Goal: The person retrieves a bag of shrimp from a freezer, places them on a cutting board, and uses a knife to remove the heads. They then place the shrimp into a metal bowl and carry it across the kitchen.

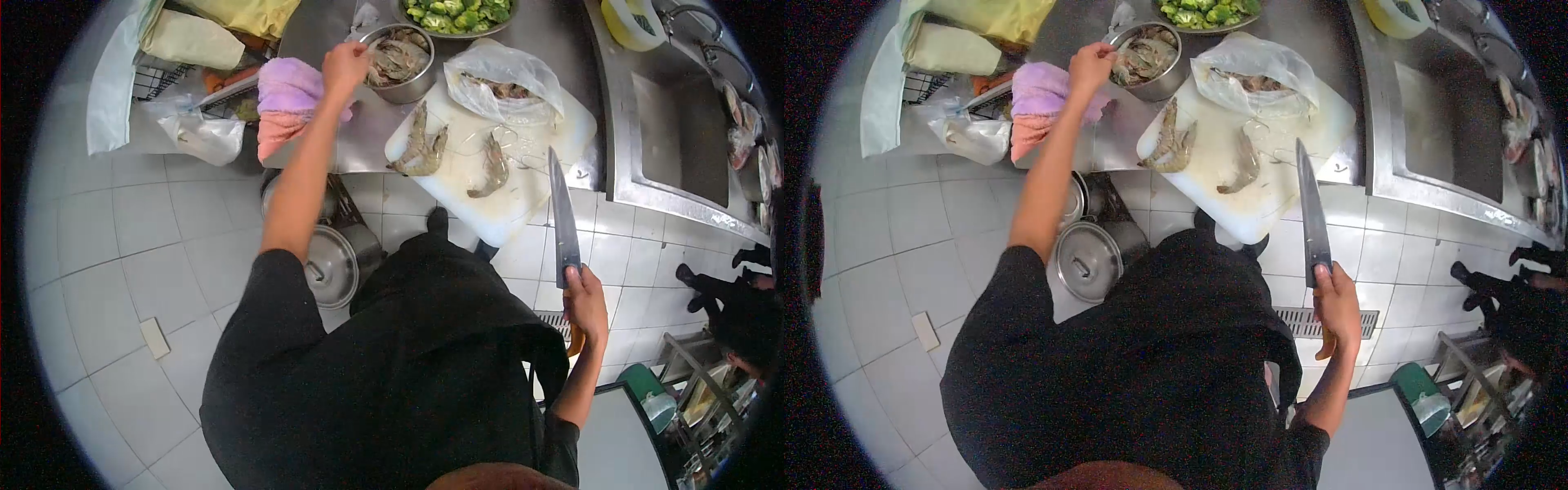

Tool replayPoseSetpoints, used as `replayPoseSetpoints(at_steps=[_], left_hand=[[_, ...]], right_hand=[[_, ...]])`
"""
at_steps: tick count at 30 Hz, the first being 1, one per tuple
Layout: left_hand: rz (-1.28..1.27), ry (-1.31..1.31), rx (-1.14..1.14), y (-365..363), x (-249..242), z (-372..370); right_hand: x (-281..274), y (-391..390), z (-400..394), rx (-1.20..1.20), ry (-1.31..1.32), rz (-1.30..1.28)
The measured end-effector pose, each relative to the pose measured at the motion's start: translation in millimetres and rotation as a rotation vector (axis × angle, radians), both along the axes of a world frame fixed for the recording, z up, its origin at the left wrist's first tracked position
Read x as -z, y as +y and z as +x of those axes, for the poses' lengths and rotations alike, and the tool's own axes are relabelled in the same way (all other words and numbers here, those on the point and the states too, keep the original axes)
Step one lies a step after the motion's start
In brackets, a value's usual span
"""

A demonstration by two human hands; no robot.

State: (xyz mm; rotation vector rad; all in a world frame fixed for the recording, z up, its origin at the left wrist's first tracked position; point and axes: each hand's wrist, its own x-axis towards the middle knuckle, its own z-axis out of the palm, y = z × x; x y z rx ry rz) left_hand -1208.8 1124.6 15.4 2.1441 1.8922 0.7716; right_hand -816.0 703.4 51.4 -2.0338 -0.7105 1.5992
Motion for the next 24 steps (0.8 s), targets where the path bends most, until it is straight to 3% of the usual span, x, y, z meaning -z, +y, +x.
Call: replayPoseSetpoints(at_steps=[3,6,12,15,18,21,24], left_hand=[[-0.218,0.271,0.186,41,7,-25],[-0.206,0.646,0.506,56,9,-29],[-0.098,0.911,0.764,71,8,-30],[-0.2,0.995,0.809,68,-10,-20],[-0.249,0.813,0.771,69,-19,-12],[-0.34,0.864,0.728,62,-21,2],[-0.192,0.888,0.803,75,9,-5]], right_hand=[[-7,11,-13,0.041,-0.048,0.014],[-14,18,-27,0.066,-0.045,0.028],[-10,26,-60,0.026,0.028,-0.022],[-11,36,-84,-0.043,0.007,-0.073],[2,37,-95,-0.081,0.015,-0.09],[13,37,-99,-0.128,-0.038,-0.069],[15,40,-104,-0.215,-0.146,-0.033]])
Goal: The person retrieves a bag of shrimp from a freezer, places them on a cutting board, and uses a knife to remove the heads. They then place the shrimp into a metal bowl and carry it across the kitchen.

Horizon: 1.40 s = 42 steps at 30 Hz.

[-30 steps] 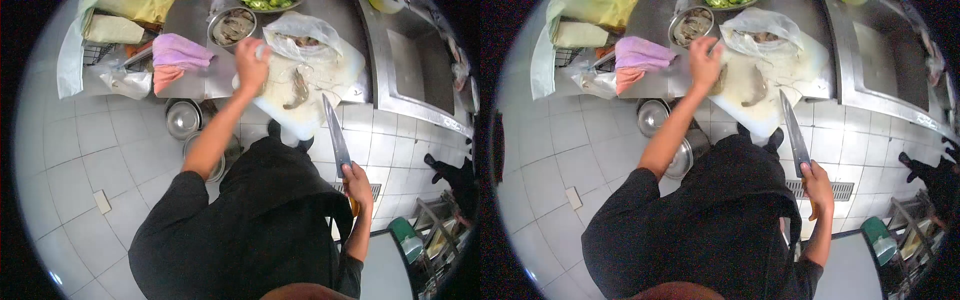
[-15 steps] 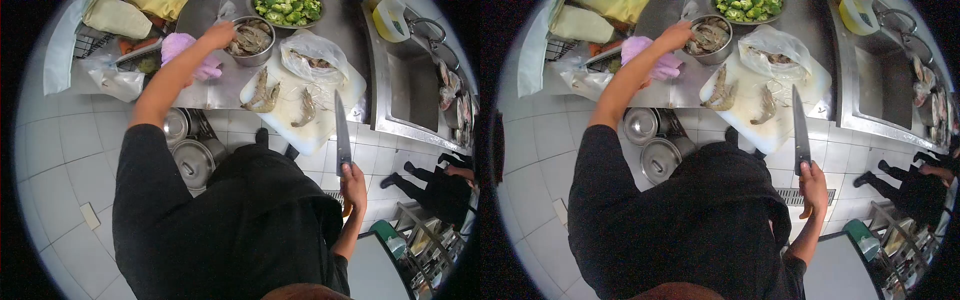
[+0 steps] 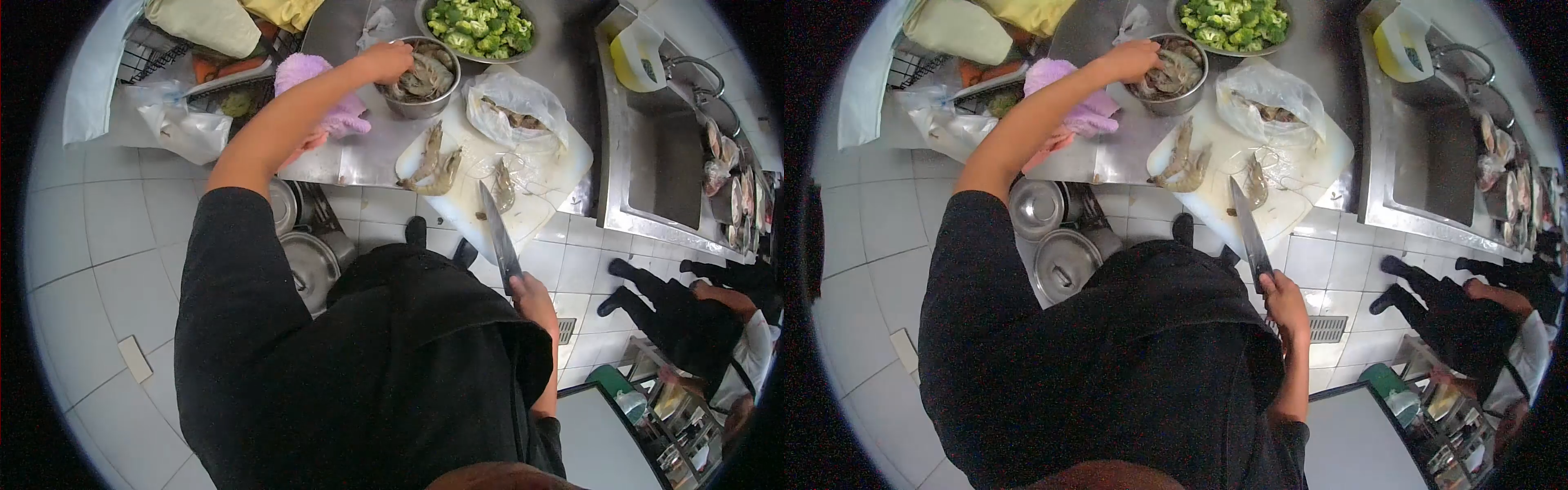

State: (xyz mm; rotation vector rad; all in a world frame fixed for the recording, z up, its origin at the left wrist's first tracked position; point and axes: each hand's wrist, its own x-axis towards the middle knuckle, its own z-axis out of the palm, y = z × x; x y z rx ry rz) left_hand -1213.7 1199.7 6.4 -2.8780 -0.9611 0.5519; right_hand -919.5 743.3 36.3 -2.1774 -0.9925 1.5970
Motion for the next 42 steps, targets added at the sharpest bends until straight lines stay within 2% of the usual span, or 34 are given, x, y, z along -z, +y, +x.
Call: replayPoseSetpoints(at_steps=[6,9,15,18,21,24,28,33,35,39,42], left_hand=[[-0.023,-0.016,-0.07,-1,3,-3],[-0.046,-0.076,-0.063,-2,-3,-1],[-0.237,-0.068,-0.352,8,-31,10],[-0.228,-0.206,-0.277,6,-24,14],[-0.196,-0.357,-0.235,-5,-23,23],[-0.208,-0.464,-0.072,0,7,35],[-0.121,-0.318,-0.054,-33,3,49],[0.045,-0.412,-0.066,-40,17,34],[0.109,-0.435,-0.051,-37,22,28],[0.016,-0.17,-0.12,-19,2,19],[-0.139,-0.279,-0.291,3,-18,17]], right_hand=[[3,-3,-3,-0.053,-0.158,0.022],[-3,0,-5,0.015,-0.103,-0.059],[-4,1,-9,-0.011,-0.127,-0.007],[6,-1,-9,-0.01,-0.168,-0.02],[48,-17,7,-0.132,-0.343,0.199],[61,-17,10,-0.083,-0.355,0.166],[47,-10,4,-0.053,-0.348,0.15],[12,9,-16,0.092,-0.263,0.047],[14,8,-17,0.147,-0.213,0.08],[2,15,-27,0.186,-0.214,0.063],[12,10,-22,0.168,-0.217,0.089]])
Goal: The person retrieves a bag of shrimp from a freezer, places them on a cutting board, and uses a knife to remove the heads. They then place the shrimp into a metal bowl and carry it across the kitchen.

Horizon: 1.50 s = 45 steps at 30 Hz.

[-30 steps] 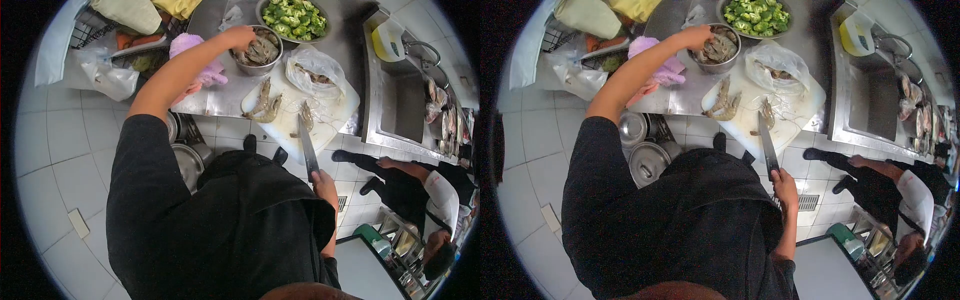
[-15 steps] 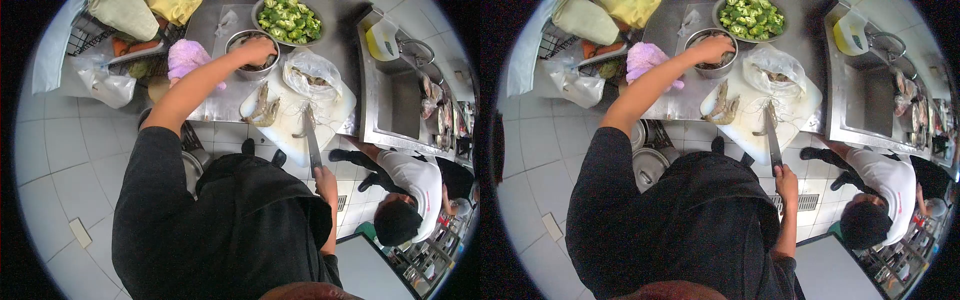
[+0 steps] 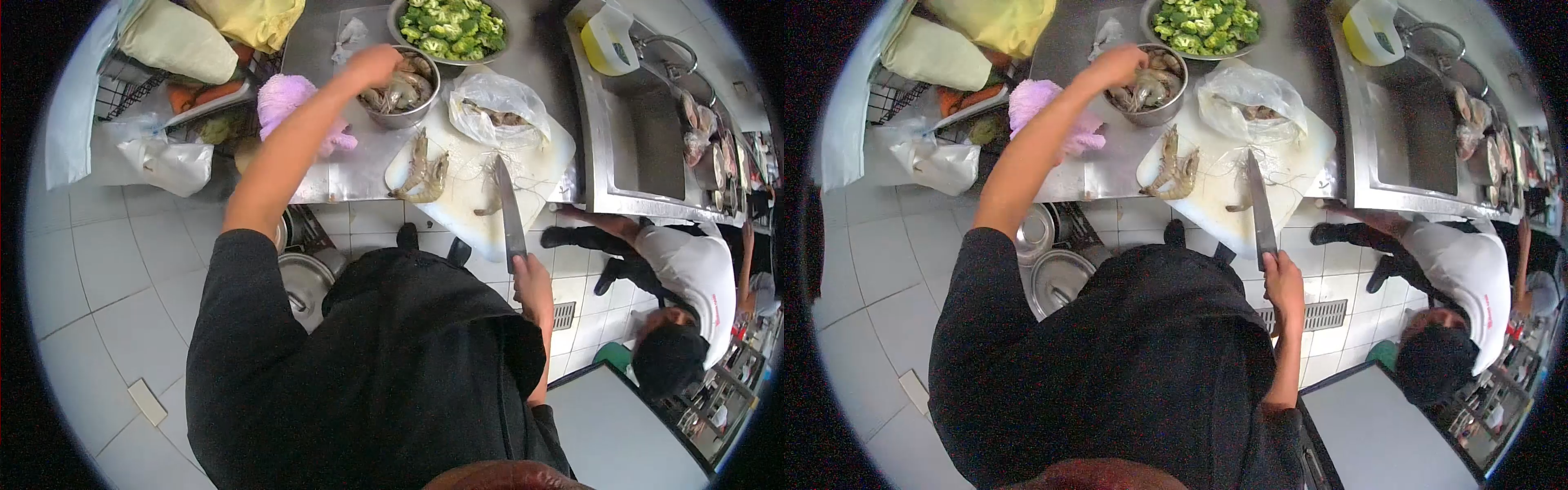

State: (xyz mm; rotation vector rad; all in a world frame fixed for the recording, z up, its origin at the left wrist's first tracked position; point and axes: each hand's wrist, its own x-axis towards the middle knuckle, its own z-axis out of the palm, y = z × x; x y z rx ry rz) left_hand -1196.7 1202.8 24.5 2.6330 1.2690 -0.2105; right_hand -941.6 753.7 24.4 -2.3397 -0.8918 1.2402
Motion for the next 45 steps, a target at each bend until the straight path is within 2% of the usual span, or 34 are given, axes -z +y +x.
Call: replayPoseSetpoints(at_steps=[3,6,9,12,15,18,19,22,23,26,28,33,36,40,41,44,45], left_hand=[[-0.013,-0.069,-0.059,20,0,-11],[-0.012,-0.066,0.107,15,1,-8],[0.069,-0.194,0.329,11,22,-5],[-0.01,0.023,0.273,13,26,1],[0.037,0.135,0.315,12,16,3],[-0.028,-0.023,0.29,27,31,-3],[-0.024,-0.163,0.325,26,26,-7],[-0.115,-0.191,0.311,29,-5,-7],[-0.101,-0.284,0.274,32,-1,-11],[-0.012,-0.363,0.288,26,-21,-15],[-0.041,-0.362,0.259,28,-26,-16],[-0.031,-0.399,0.171,34,-21,-9],[0.265,-0.249,0.225,26,-15,-4],[0.084,-0.057,0.423,4,2,8],[0.081,-0.014,0.549,-3,4,11],[0.222,0.101,0.526,-32,15,16],[0.209,0.213,0.495,-37,15,20]], right_hand=[[9,-4,6,0.029,0.013,0.029],[5,-1,3,0.094,0.06,0.018],[6,-2,4,0.098,0.05,0.031],[9,-5,7,0.075,0.051,0.045],[4,-5,7,0.055,0.02,0.036],[4,-11,7,0.07,0.002,0.047],[15,-18,11,0.057,-0.025,0.082],[20,-24,13,0.071,-0.029,0.087],[18,-23,12,0.083,-0.018,0.073],[9,-17,10,0.151,0.077,0.028],[7,-14,9,0.146,0.099,0.05],[10,-7,8,0.102,0.096,0.063],[13,-6,9,0.09,0.096,0.057],[14,-10,10,0.094,0.098,0.061],[14,-10,10,0.101,0.1,0.068],[12,-10,9,0.115,0.099,0.056],[13,-12,10,0.117,0.102,0.06]])
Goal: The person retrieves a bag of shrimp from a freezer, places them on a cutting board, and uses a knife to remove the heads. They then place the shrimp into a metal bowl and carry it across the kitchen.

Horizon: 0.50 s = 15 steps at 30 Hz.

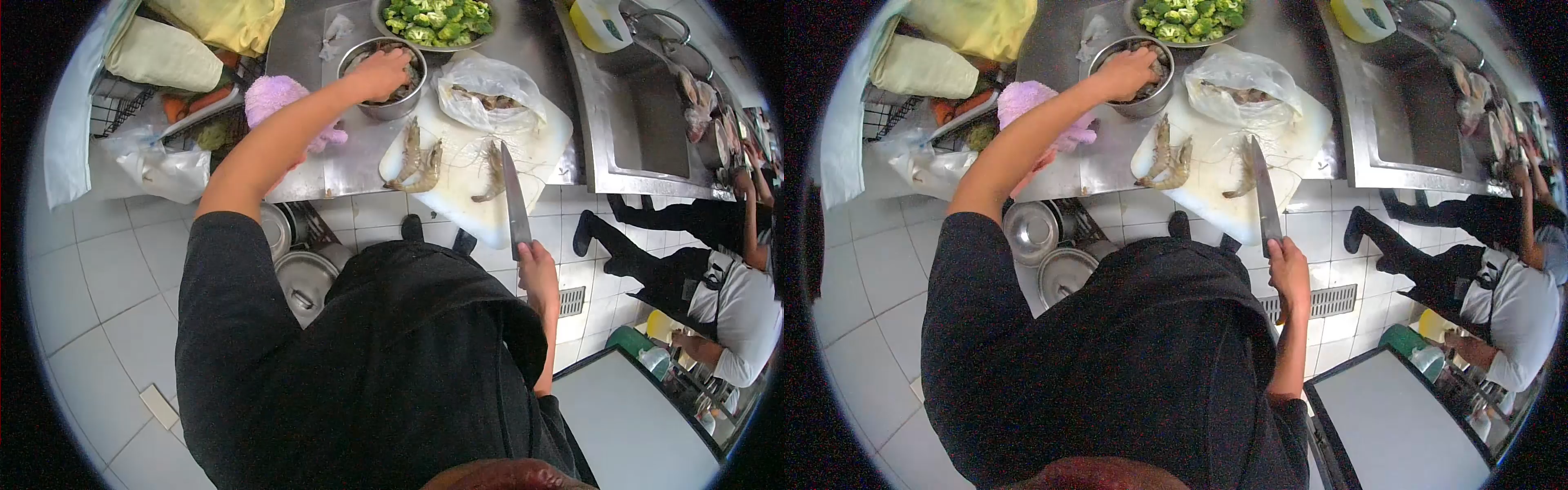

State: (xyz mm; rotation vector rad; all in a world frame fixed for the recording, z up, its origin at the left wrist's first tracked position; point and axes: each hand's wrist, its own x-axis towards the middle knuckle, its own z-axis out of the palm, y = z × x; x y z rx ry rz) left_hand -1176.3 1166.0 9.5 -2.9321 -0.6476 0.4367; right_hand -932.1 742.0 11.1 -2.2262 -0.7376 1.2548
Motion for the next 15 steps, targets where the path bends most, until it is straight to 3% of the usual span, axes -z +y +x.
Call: replayPoseSetpoints(at_steps=[6,9,10,13,15], left_hand=[[0.026,-0.071,0.063,8,-4,-6],[-0.138,-0.113,-0.025,19,-15,-10],[-0.115,-0.279,-0.058,18,-20,-19],[-0.49,-0.437,-0.411,45,-25,-33],[-0.662,-0.709,-0.585,52,-26,-41]], right_hand=[[2,-5,0,0.003,-0.002,0.007],[-2,-9,1,-0.001,0.0,0.015],[-2,-10,3,0.0,0.009,0.011],[3,-17,9,0.03,0.039,-0.004],[9,-21,12,0.048,0.05,0.005]])
